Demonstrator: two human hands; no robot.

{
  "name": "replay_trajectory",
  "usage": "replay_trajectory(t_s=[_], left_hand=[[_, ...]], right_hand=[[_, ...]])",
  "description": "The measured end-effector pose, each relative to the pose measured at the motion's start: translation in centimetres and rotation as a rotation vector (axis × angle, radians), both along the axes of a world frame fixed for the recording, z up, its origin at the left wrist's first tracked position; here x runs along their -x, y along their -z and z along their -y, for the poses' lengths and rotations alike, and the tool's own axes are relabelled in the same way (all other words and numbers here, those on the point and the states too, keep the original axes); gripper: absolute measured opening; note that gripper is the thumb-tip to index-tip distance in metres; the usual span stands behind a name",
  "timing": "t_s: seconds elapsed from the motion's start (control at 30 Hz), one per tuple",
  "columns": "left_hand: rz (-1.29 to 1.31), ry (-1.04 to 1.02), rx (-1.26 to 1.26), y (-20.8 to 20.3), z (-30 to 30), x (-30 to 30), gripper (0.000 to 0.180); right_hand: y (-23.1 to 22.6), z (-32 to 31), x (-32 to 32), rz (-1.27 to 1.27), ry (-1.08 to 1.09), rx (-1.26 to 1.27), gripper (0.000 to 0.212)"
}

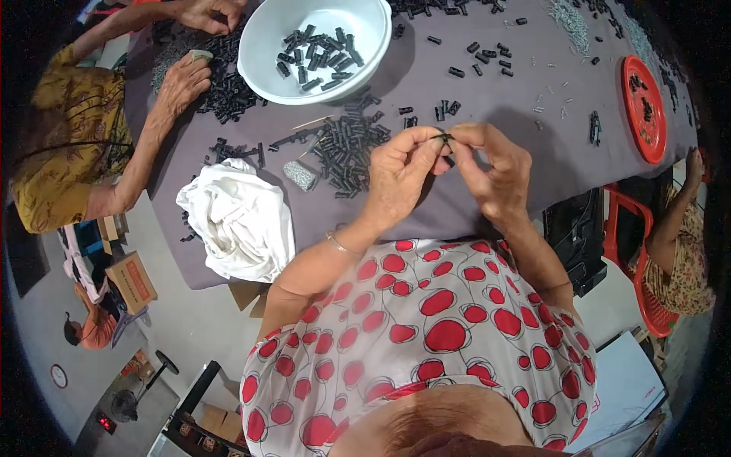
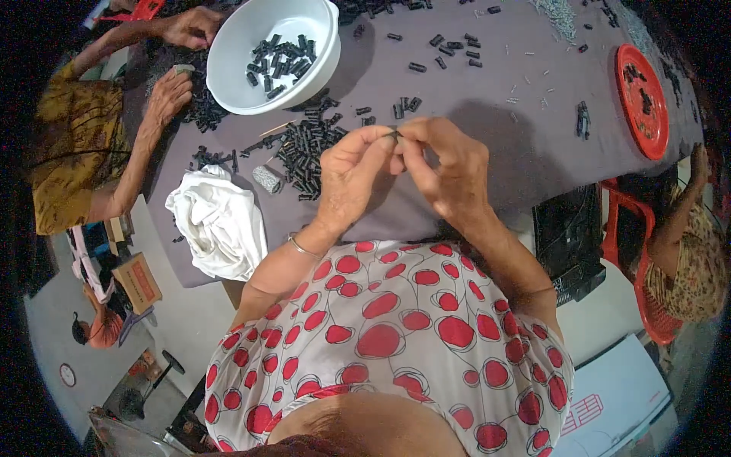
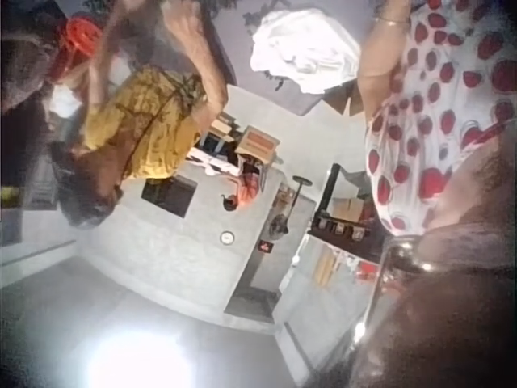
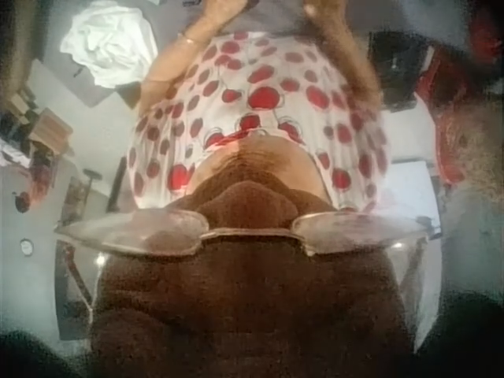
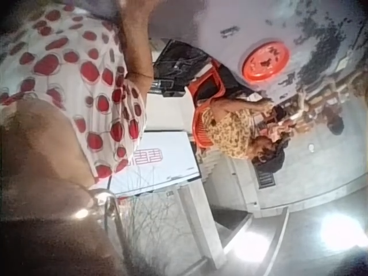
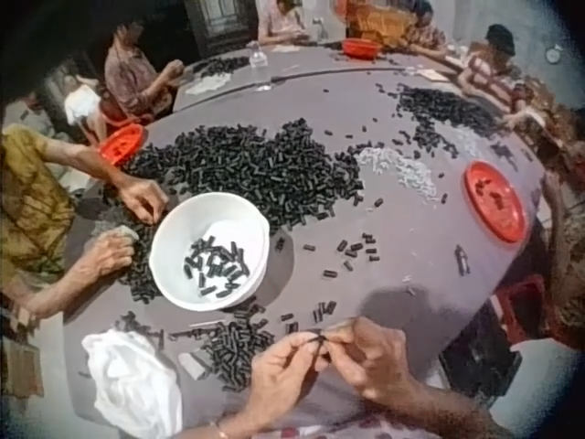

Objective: Assembling small black plastic components by hand at a workbench.

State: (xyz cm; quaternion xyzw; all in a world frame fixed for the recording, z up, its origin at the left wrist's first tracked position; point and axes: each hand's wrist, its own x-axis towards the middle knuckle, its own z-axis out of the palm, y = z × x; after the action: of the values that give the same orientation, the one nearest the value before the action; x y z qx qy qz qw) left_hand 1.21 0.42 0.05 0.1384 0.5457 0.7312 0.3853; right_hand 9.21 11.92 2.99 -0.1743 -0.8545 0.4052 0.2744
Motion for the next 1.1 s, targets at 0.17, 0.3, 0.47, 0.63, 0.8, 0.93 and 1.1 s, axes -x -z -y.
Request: replay_trajectory(t_s=[0.17,0.3,0.47,0.63,0.8,0.93,1.1], left_hand=[[0.150,0.029,-0.078,0.0,0.2,0.6,0.017],[0.286,0.091,-0.095,-0.3,0.3,1.3,0.016],[0.305,0.146,-0.062,-0.7,0.5,1.6,0.018],[0.295,0.159,-0.080,-0.6,0.6,1.5,0.018],[0.220,0.184,-0.036,-0.9,0.5,1.3,0.017],[0.194,0.161,-0.079,-0.4,0.4,1.1,0.017],[0.170,0.159,-0.052,-0.5,0.4,1.1,0.017]], right_hand=[[0.3,1.0,-0.1,-0.008,-0.009,-0.038,0.027],[0.8,1.7,0.0,-0.086,0.013,-0.077,0.033],[1.6,1.5,0.0,-0.120,0.020,-0.119,0.036],[1.9,1.0,-0.2,-0.140,0.012,-0.155,0.037],[2.2,0.9,-0.5,-0.162,-0.008,-0.159,0.039],[2.2,0.7,-0.5,-0.183,-0.020,-0.179,0.039],[2.3,0.4,-0.5,-0.189,-0.051,-0.214,0.038]])
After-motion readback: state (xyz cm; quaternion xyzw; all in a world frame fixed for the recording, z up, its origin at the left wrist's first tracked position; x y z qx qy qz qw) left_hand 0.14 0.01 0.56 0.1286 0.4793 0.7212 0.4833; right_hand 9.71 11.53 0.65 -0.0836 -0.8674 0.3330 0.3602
